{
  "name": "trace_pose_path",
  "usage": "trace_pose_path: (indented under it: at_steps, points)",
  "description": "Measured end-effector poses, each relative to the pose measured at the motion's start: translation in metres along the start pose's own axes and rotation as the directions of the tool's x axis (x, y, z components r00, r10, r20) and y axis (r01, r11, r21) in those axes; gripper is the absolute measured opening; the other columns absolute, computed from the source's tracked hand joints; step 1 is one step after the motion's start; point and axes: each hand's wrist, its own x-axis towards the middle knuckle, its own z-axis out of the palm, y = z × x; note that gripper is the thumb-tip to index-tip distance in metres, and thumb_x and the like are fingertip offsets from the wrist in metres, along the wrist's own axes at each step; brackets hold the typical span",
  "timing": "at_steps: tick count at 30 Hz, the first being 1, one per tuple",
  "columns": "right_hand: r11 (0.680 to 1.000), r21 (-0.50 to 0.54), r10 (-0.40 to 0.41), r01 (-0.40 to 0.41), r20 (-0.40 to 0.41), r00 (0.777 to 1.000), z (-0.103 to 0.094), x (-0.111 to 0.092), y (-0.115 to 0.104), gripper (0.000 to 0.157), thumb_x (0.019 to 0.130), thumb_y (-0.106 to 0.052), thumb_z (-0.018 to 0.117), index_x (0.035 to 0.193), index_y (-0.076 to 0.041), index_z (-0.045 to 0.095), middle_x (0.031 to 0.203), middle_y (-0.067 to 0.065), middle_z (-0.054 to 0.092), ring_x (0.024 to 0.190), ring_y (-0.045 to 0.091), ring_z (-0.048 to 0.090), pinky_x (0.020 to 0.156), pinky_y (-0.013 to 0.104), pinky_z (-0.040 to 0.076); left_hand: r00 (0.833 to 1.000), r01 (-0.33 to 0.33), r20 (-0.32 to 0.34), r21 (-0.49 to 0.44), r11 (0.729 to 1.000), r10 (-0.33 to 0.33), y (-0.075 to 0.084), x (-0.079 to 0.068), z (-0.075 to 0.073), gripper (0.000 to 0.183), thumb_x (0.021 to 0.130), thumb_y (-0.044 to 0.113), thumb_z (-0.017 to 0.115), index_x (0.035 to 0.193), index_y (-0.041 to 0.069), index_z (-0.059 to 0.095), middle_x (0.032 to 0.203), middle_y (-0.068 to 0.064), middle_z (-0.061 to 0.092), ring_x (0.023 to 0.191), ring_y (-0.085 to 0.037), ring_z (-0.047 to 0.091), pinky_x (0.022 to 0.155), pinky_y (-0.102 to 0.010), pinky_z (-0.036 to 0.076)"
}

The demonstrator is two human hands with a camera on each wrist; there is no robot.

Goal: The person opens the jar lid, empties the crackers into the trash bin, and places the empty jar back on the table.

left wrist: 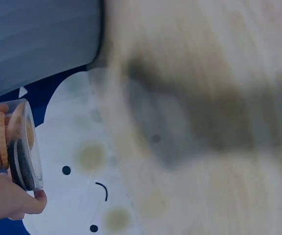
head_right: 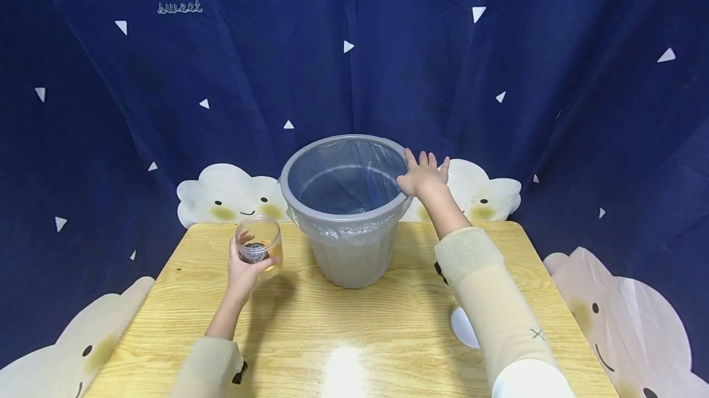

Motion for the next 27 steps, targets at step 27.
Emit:
trace_pose_path:
  at_steps: [27]
  points:
    - [1.000,0.002,0.011,-0.011,0.000,1.000,0.000,0.001,0.000,0.070,0.085,-0.023,0.033,0.147,-0.007,0.004,0.148,0.029,0.006,0.136,0.043,0.000,0.104,0.061,-0.008,0.983,-0.089,-0.119,0.337,0.937,0.136,0.040,0.053,0.003,0.093,0.052,0.011,0.085,0.132,0.011,0.038,0.131,-0.013,0.044,0.118,-0.033,0.032,0.098,-0.049,0.027]
